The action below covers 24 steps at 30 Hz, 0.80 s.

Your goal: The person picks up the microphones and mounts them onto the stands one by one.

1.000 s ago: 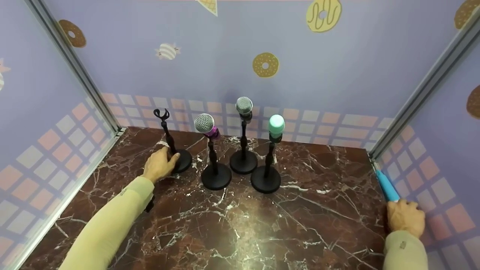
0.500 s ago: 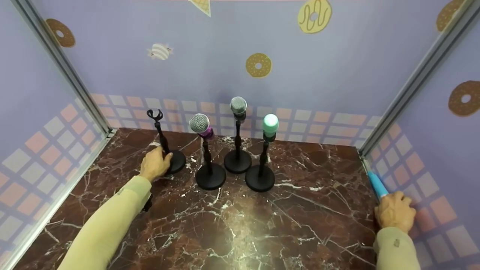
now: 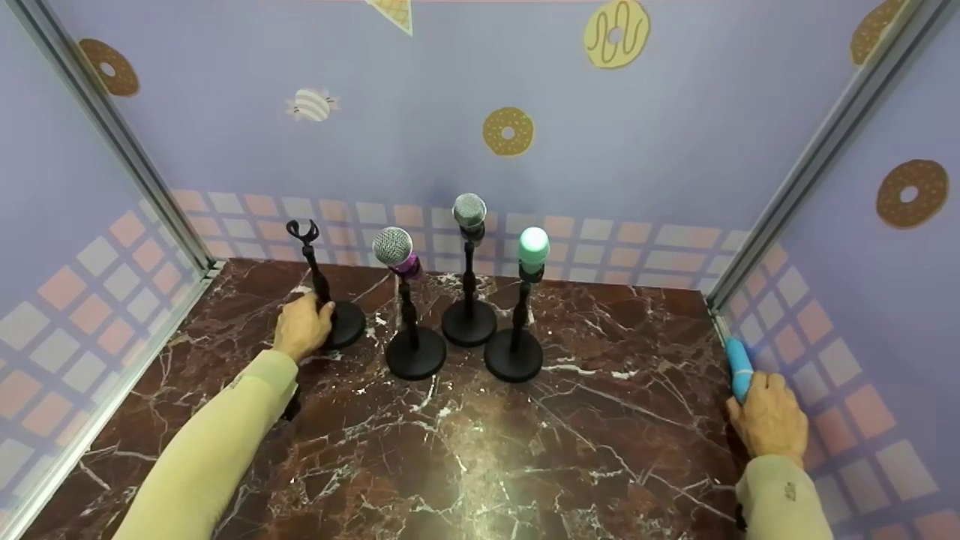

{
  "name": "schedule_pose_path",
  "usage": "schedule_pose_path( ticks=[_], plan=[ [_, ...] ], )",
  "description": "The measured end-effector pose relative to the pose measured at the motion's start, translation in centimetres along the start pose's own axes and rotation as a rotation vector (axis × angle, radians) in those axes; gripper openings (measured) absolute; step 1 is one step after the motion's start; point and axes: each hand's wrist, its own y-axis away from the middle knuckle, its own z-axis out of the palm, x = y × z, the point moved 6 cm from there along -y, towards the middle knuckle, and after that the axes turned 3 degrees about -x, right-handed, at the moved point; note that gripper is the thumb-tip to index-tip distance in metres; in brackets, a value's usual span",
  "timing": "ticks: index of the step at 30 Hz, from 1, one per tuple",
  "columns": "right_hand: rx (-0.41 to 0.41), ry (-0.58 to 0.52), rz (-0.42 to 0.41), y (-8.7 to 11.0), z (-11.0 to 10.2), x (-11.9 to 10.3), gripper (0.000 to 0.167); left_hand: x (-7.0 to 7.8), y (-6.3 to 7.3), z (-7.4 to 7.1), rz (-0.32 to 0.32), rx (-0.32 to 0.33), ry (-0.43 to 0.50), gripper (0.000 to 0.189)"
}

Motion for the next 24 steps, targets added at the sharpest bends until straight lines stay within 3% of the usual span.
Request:
schedule_pose_path(
  ticks=[6, 9, 15, 24],
  plan=[
    [0.143, -0.025, -0.100, -0.4, 2.6, 2.4, 0.051, -0.1, -0.1, 0.0, -0.003, 0.004, 0.002, 0.034],
    [0.176, -0.036, -0.123, -0.6, 3.2, 2.9, 0.057, -0.1, -0.1, 0.1, -0.011, -0.006, 0.005, 0.034],
    [0.174, -0.040, -0.150, -0.7, 2.8, 1.1, 0.064, 0.0, 0.2, 0.3, -0.029, -0.021, 0.003, 0.036],
    [0.207, -0.053, -0.213, 0.0, 2.8, -1.1, 0.057, 0.1, 1.0, 0.2, -0.010, -0.027, 0.016, 0.034]
  ],
)
